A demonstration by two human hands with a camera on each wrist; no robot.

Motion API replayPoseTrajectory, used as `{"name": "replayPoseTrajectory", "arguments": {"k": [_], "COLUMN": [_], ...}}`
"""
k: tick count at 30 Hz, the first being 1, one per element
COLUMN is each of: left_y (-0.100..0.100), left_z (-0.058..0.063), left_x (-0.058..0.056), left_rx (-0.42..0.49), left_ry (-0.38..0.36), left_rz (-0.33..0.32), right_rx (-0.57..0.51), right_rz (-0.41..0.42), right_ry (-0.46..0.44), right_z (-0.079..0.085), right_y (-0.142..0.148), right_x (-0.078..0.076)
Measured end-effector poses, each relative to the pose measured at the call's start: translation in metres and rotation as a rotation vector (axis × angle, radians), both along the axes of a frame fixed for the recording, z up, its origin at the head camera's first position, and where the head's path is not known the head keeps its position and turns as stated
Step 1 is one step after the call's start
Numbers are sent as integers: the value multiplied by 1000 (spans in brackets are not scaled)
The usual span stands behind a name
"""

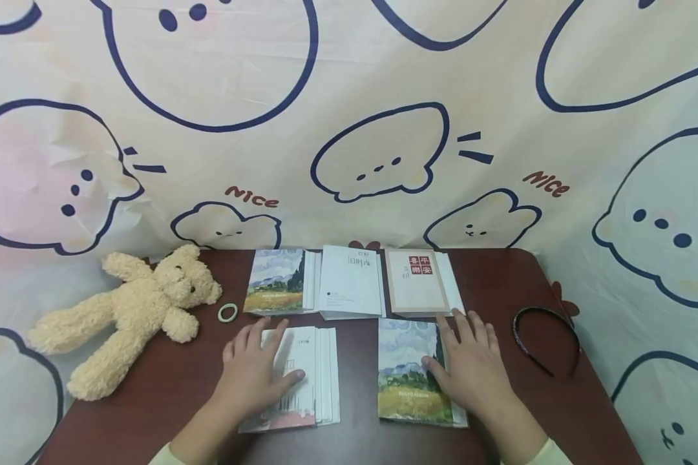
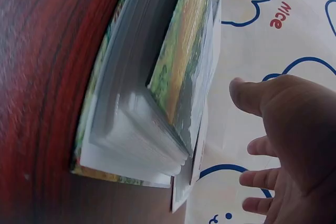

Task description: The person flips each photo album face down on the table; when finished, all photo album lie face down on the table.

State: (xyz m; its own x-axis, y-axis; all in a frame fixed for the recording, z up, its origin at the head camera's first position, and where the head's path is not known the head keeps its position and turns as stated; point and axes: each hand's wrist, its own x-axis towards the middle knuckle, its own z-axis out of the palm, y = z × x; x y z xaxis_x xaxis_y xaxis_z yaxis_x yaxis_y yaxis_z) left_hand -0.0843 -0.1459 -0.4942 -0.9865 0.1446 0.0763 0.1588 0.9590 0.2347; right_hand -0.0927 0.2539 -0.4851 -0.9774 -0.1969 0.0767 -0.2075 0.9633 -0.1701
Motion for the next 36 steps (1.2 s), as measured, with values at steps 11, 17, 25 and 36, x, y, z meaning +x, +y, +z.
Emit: {"name": "replayPoseTrajectory", "arguments": {"k": [11, 17, 25, 36], "left_y": [38, 55, 77, 102], "left_z": [8, 0, -6, -16], "left_x": [3, 2, 0, -1], "left_rx": [364, 463, 569, 661], "left_ry": [5, -73, -215, -301], "left_rz": [-77, -144, -188, -243], "right_rx": [-143, -186, -242, -237], "right_rz": [11, -16, -17, -20], "right_ry": [19, -42, -75, -89], "right_z": [-10, -16, -22, -26], "right_y": [-2, -3, 1, 3], "right_x": [8, 12, 16, 21]}}
